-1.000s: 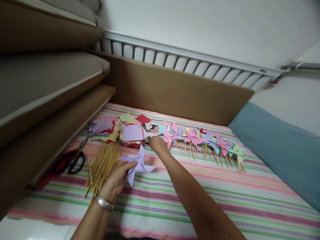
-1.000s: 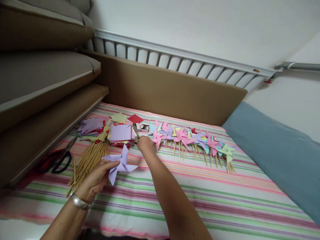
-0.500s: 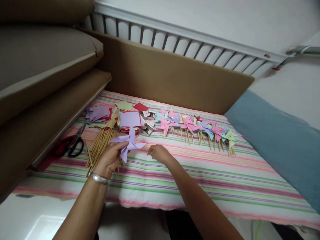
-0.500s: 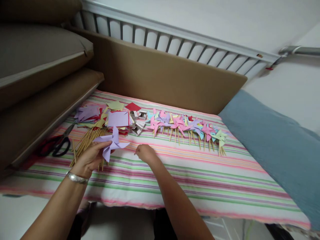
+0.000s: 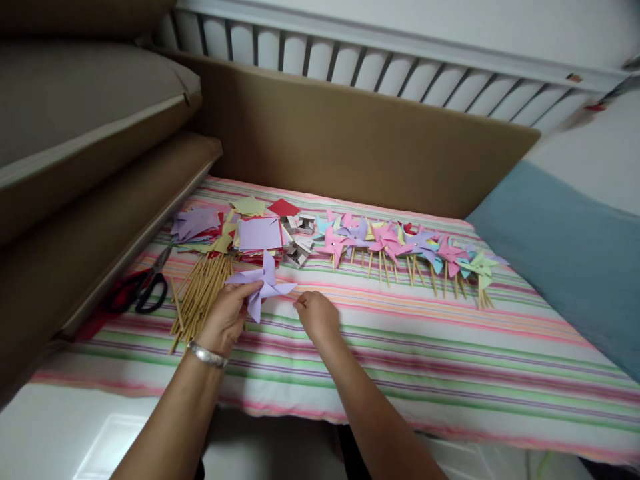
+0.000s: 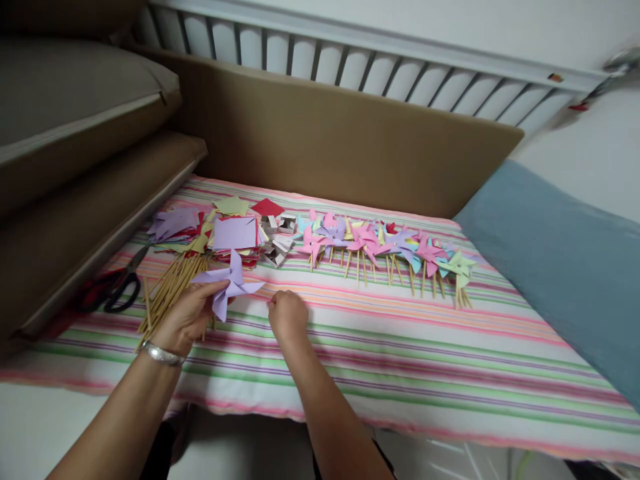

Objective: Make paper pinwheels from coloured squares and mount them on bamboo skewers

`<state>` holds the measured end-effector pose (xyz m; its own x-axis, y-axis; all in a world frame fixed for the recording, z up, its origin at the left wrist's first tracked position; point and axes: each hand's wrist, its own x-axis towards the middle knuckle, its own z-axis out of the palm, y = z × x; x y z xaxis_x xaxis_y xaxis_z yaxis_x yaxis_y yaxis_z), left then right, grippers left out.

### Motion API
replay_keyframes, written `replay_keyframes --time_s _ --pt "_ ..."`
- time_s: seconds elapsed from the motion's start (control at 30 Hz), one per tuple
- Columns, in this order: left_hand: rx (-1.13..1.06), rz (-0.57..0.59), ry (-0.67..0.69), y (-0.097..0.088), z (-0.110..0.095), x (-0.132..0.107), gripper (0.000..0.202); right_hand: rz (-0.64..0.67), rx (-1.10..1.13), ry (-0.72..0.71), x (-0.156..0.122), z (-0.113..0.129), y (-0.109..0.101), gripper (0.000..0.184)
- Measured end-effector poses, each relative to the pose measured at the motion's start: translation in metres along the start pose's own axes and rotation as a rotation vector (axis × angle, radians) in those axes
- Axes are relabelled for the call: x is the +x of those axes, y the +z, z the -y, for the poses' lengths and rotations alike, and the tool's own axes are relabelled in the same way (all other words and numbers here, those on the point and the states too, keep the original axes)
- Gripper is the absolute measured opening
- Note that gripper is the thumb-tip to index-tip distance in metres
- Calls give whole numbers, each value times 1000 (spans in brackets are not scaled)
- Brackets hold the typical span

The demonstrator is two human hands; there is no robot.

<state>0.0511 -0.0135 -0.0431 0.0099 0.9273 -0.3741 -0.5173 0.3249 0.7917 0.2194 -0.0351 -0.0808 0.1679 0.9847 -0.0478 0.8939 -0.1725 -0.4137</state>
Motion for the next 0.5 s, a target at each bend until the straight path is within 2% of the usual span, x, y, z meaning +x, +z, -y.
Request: replay_keyframes --time_s 0.1,0.37,0.5 --pt "-15 18 -7 4 3 2 22 30 13 -30 3 0 -1 12" --pt "-37 42 -20 9 9 5 22 62 128 -113 -1 -5 -5 20" --pt "-18 12 -2 7 13 8 23 24 286 -99 -4 -13 -22 16"
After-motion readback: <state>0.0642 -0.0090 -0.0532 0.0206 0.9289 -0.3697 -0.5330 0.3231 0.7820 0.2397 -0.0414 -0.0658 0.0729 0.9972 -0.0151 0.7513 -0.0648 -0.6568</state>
